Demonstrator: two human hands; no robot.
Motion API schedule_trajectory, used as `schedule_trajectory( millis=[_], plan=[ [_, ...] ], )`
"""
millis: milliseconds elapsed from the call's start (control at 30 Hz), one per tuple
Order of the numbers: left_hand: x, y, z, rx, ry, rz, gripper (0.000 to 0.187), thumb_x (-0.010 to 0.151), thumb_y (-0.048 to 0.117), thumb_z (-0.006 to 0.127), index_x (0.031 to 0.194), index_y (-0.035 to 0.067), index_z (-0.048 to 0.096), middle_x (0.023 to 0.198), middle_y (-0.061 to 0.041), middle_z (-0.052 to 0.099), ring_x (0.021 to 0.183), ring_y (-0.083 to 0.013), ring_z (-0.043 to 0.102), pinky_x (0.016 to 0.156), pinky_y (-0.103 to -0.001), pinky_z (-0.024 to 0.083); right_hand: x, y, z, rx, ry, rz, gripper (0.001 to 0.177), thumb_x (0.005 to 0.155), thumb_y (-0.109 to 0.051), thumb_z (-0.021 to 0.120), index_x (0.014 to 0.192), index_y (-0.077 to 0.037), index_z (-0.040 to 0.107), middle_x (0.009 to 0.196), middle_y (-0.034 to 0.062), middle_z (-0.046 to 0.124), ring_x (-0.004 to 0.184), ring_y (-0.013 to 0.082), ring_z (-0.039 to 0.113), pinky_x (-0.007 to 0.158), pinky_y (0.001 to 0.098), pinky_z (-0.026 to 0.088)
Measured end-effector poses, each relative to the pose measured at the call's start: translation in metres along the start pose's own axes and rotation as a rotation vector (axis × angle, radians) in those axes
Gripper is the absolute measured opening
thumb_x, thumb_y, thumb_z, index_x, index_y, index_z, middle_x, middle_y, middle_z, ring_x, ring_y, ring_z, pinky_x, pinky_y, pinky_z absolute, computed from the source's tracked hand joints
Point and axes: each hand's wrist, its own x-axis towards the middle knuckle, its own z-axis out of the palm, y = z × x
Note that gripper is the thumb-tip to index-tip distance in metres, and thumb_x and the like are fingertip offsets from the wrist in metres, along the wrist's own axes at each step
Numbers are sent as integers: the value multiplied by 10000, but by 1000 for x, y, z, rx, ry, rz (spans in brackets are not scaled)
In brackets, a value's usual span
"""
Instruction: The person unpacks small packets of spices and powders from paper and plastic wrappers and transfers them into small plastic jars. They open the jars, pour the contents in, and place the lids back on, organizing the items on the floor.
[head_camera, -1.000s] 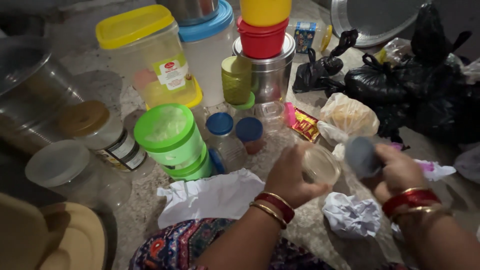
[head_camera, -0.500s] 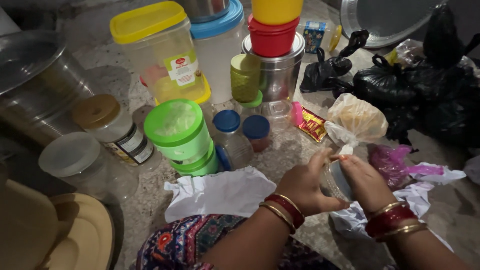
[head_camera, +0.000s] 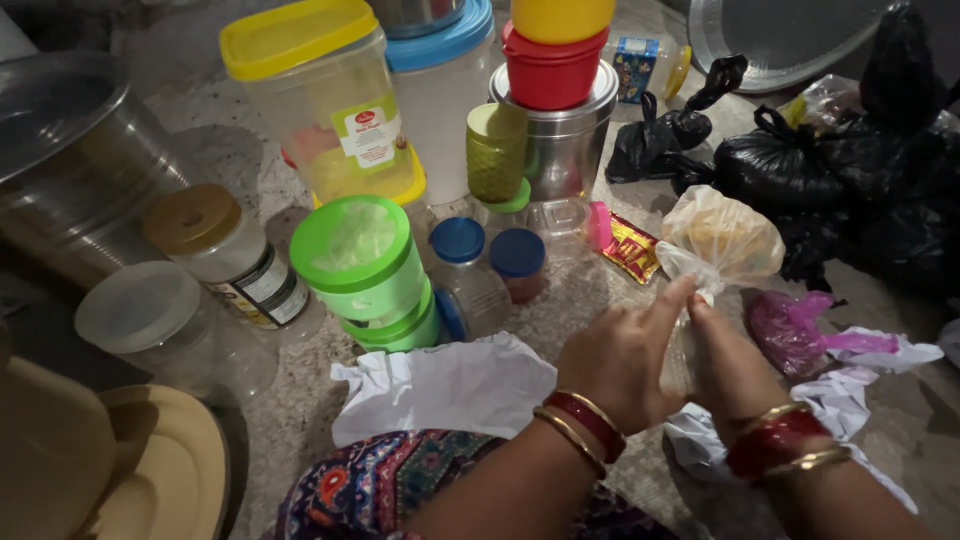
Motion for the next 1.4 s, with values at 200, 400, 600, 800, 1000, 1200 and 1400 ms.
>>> schedule_trajectory(
  millis=[200, 400, 600, 800, 1000, 1200, 1400],
  plan=[
    [1, -17, -2, -140, 46, -54, 1161, 644, 338, 894, 1597, 133, 263, 1128, -205, 714, 962, -403, 697, 807, -496, 557, -6, -21, -26, 80, -354, -206, 856, 796, -143, 600, 1635, -192, 437, 1403, 180, 587, 1113, 317, 594, 899, 373, 518],
    [-4, -18, 2, -46, -54, -109, 1211, 632, 357, 894, 1626, 150, 234, 1037, -207, 722, 941, -413, 693, 795, -504, 550, -3, -20, -27, -316, -138, 30, 640, 959, -428, 637, 1559, -228, 539, 1297, 239, 629, 1020, 364, 648, 796, 441, 543],
    [-2, -14, 4, -131, -46, -115, 1181, 651, 360, 864, 1638, 159, 248, 966, -178, 734, 917, -392, 707, 792, -488, 561, 14, -10, -45, -205, -337, -214, 801, 877, -305, 691, 1620, -244, 399, 1526, 92, 515, 1180, 276, 671, 878, 395, 582],
    [0, -15, 2, -137, -107, -126, 1204, 629, 367, 853, 1647, 164, 243, 910, -169, 737, 892, -385, 713, 795, -484, 563, -4, -30, -31, -387, -194, -122, 679, 839, -297, 707, 1487, -223, 520, 1399, 117, 659, 1150, 255, 700, 930, 385, 560],
    [-8, -9, -10, -92, 68, -21, 1196, 636, 373, 903, 1618, 152, 257, 1166, -190, 711, 1047, -395, 696, 866, -487, 562, -15, -39, -21, -402, -229, -517, 765, 904, -319, 727, 1574, -106, 426, 1522, 194, 508, 1328, 314, 531, 998, 448, 479],
    [-14, -5, -46, -119, 228, 5, 1186, 677, 347, 872, 1645, 145, 217, 1391, -214, 648, 1153, -421, 685, 891, -492, 576, -46, -79, 12, -475, -149, -565, 909, 758, -315, 805, 1558, -107, 426, 1449, 168, 569, 1223, 273, 648, 933, 396, 566],
    [-34, 7, -102, -80, 312, -25, 1119, 738, 424, 828, 1643, 140, 234, 1296, -208, 696, 1091, -433, 699, 934, -516, 561, -86, -125, 52, -424, -125, -647, 896, 722, -283, 846, 1493, -79, 439, 1397, 156, 550, 1189, 248, 642, 917, 392, 570]
  ],
)
